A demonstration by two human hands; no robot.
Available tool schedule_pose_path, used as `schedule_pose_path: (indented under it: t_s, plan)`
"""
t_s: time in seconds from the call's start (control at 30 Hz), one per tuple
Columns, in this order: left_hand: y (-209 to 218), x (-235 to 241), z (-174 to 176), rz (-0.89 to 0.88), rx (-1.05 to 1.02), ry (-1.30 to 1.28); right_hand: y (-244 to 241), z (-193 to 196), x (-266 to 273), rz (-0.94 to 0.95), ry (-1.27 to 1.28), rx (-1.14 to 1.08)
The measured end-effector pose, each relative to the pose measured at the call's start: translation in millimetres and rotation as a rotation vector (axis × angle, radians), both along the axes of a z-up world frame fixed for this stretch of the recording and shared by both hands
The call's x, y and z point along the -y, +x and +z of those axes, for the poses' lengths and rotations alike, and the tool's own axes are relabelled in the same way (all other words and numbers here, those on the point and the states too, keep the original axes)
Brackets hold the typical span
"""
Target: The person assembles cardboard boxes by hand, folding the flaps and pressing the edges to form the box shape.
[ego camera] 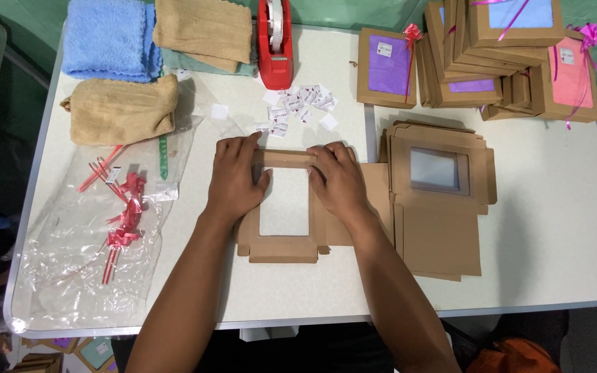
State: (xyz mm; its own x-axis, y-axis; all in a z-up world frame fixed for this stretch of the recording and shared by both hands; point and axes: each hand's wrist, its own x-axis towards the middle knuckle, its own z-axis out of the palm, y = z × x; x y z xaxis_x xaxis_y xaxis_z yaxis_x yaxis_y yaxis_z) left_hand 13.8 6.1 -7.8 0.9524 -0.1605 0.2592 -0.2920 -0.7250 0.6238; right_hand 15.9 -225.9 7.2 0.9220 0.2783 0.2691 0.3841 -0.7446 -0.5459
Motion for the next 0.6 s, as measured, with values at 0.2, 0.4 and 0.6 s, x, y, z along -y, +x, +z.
schedule_pose_path:
  t_s: [0.2, 0.4, 0.6]
  plan:
    - [0.4, 1.2, -4.8, -0.007, 0.042, 0.018, 0.9, -4.4, 0.5, 0.000, 0.001, 0.013]
    - [-0.8, 0.2, -2.9, -0.004, 0.048, 0.012, -0.3, -0.5, -1.3, 0.009, 0.044, 0.032]
    - [-1.5, 0.5, -0.1, -0.003, 0.080, 0.014, 1.1, -5.3, -0.8, 0.007, 0.030, 0.073]
